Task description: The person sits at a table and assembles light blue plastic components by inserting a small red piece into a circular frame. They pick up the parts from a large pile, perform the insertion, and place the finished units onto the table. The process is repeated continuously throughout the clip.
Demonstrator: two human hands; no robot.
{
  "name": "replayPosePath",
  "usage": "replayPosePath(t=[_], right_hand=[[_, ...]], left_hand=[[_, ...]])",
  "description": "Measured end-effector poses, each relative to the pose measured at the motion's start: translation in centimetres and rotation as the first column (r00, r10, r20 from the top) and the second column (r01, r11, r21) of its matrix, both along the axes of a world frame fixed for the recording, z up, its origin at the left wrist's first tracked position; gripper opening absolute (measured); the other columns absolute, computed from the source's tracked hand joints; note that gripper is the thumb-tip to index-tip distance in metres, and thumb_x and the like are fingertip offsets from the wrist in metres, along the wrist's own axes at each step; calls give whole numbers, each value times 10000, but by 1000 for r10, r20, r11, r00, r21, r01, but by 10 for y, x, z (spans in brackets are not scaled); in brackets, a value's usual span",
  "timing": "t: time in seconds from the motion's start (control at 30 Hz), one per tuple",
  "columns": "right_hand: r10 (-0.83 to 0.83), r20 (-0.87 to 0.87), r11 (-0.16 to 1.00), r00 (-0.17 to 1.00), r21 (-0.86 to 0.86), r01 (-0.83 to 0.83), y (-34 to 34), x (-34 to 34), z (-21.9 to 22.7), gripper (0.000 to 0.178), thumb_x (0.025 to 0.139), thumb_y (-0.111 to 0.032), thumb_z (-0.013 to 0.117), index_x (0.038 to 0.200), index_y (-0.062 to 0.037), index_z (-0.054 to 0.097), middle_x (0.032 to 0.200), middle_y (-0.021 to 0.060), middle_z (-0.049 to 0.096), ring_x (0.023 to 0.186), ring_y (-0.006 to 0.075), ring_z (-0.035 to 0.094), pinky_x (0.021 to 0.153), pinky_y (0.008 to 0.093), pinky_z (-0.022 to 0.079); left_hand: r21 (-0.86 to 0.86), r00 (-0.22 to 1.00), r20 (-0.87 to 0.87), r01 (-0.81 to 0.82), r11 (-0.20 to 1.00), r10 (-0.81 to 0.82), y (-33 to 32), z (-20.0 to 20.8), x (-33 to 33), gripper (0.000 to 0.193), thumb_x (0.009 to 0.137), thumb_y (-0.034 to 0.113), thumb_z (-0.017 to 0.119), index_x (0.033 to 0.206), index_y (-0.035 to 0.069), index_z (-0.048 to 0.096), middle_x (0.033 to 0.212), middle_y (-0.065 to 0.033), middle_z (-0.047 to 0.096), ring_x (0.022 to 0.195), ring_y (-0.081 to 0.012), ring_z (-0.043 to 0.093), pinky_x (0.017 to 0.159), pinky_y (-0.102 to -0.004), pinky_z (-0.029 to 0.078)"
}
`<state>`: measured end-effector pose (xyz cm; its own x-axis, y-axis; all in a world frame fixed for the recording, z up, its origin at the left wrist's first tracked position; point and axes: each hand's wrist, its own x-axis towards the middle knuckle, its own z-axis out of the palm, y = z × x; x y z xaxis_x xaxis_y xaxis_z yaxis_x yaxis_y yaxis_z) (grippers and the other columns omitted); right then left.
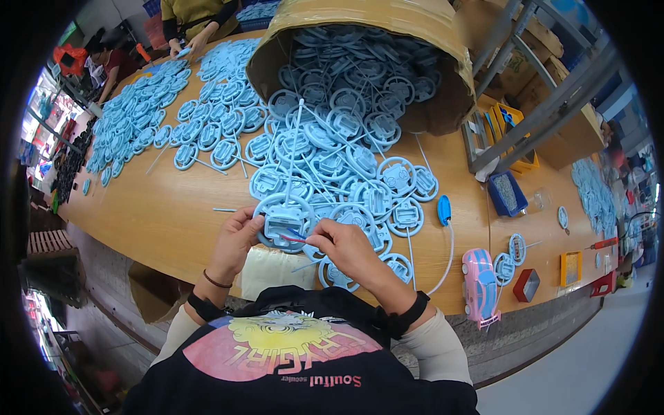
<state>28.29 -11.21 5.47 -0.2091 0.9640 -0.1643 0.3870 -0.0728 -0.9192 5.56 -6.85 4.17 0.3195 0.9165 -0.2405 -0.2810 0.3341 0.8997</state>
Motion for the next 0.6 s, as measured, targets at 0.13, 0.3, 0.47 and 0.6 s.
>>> replayPosePath(t=[0.13,0.3,0.47,0.6], right_hand=[[9,50,964,999,263,-22,2,-4,-1,162,824,-180,595,962,-95,582,660,59,581,550,225,569,491,321,414],[-56,382,784,922,589,-196,-4,-9,3,284,794,-131,587,1076,-171,589,713,34,544,553,238,562,497,357,438],[41,324,789,945,570,-229,-1,3,-7,401,773,-146,601,1162,-240,569,653,26,514,532,224,546,433,331,415],[19,407,764,913,583,-276,2,12,-3,385,762,-168,617,1139,-242,582,635,16,512,495,216,531,390,314,398]], left_hand=[[-41,999,28,20,999,-19,2,0,3,224,890,112,543,1079,-9,525,902,-44,606,793,-96,586,695,-243,505],[-61,999,35,7,998,-5,3,-4,4,223,889,116,546,1076,-4,523,901,-44,604,780,-104,589,675,-247,507],[-56,1000,17,-12,998,12,2,-7,5,213,880,119,563,1053,0,527,896,-44,599,753,-111,587,656,-260,514],[-52,1000,20,5,999,-3,0,-2,7,208,874,113,570,1043,-1,529,888,-45,599,748,-111,587,640,-259,515]])
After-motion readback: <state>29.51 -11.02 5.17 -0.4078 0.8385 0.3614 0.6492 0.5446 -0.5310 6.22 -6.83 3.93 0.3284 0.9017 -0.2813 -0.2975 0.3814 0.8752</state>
